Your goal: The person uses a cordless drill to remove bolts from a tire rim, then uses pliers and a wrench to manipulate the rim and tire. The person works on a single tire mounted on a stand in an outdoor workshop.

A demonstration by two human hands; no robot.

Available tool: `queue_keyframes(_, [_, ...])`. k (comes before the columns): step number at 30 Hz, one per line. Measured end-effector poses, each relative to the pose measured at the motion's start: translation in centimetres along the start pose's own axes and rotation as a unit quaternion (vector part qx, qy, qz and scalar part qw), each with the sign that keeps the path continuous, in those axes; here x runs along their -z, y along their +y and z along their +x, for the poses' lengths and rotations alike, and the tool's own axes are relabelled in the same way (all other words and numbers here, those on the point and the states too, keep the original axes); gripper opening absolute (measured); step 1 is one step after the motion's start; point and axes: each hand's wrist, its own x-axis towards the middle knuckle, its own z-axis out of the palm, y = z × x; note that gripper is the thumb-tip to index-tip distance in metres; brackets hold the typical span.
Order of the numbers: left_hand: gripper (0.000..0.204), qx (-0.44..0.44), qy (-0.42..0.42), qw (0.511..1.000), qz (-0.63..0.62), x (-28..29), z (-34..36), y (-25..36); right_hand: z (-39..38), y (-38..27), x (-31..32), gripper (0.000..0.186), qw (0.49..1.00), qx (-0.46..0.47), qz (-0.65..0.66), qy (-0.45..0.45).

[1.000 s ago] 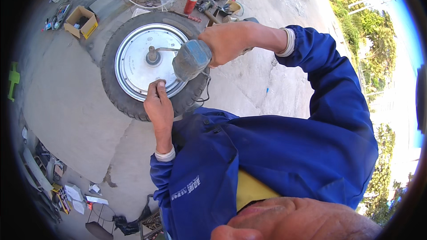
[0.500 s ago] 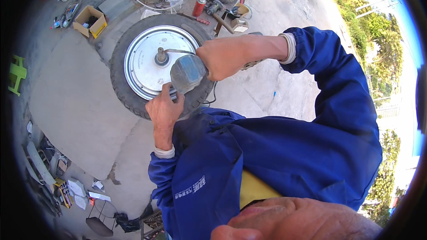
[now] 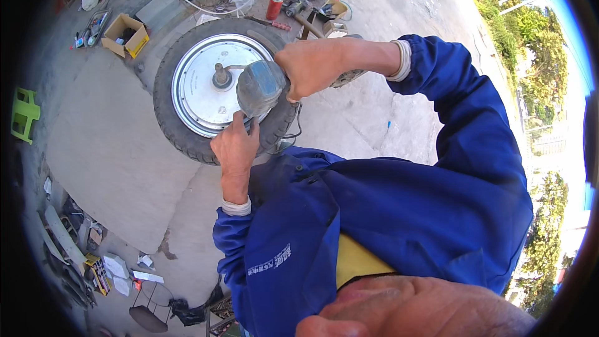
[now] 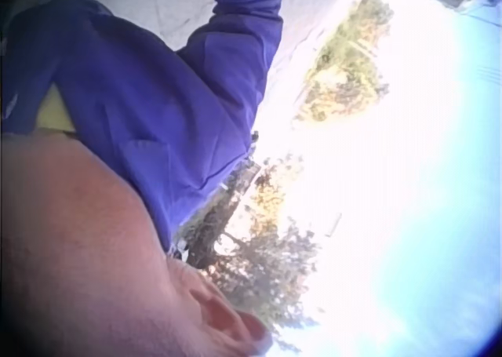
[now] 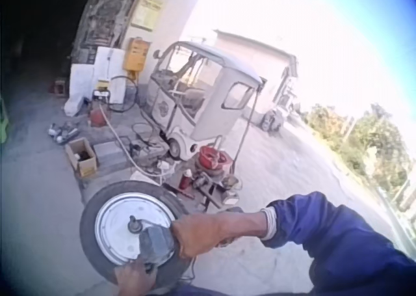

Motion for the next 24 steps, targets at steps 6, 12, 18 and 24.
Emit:
queue_keyframes(6, [0.02,-0.011,0.015,1.0,0.001,-1.3,0.2,0.3,-1.2,3.7,-2.8,0.058,0.991,-0.016,0.124,0.038])
queue_keyframes(12, [0.02,-0.043,0.065,0.997,0.02,0.3,1.5,0.7,-4.5,7.2,-5.6,0.042,0.941,0.059,0.322,0.089])
queue_keyframes(18, [0.028,-0.161,0.09,0.983,0.003,5.2,3.6,3.9,-9.7,11.3,-11.6,0.033,0.833,0.094,0.527,0.142])
queue_keyframes(24, [0.023,-0.162,-0.011,0.986,-0.034,3.8,5.7,9.3,-11.3,17.0,-18.2,0.03,0.741,0.078,0.655,0.124])
